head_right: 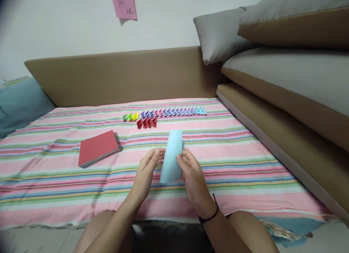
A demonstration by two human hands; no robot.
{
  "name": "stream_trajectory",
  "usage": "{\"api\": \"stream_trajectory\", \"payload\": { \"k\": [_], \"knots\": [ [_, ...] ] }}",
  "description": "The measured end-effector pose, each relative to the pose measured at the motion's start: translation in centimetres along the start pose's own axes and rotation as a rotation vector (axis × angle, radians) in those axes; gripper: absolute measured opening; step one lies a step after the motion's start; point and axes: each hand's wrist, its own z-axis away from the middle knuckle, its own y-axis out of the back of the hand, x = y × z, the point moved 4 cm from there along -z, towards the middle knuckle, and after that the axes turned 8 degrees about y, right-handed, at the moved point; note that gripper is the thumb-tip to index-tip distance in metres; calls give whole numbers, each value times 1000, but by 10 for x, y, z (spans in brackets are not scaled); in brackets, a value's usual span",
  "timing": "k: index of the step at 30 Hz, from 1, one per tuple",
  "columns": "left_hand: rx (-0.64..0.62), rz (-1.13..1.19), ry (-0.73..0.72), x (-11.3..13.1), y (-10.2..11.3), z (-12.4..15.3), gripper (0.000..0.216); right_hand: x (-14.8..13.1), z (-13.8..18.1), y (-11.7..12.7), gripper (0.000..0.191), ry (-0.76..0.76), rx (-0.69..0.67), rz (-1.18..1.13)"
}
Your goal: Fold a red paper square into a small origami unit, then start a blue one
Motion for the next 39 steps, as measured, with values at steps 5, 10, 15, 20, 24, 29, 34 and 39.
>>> {"api": "stream_trajectory", "payload": {
  "k": [5, 10, 15, 20, 24, 29, 34, 39],
  "knots": [
    [6, 36, -36, -2, 1, -1, 29, 4, -1, 0, 26, 32, -46, 76],
    [150, -360, -318, 13, 14, 3, 22, -24, -1, 14, 60, 485, 85, 610],
    [103, -716, -626, 21, 9, 11, 31, -45, 3, 8, 56, 874, -178, 1186],
    [39, -759, -707, 20, 3, 13, 23, -50, 3, 13, 17, 934, -147, 1275],
    [21, -876, -691, 23, 6, 12, 25, -53, 6, 13, 5, 940, -149, 1201],
    [22, -964, -679, 25, 9, 10, 26, -54, 9, 11, 15, 910, -194, 1056],
    [111, -995, -813, 30, 9, 16, 16, -47, 0, 19, 52, 675, -101, 991],
    [132, -970, -940, 33, 9, 23, 26, -34, -8, 31, 62, 272, -47, 548]
  ]
}}
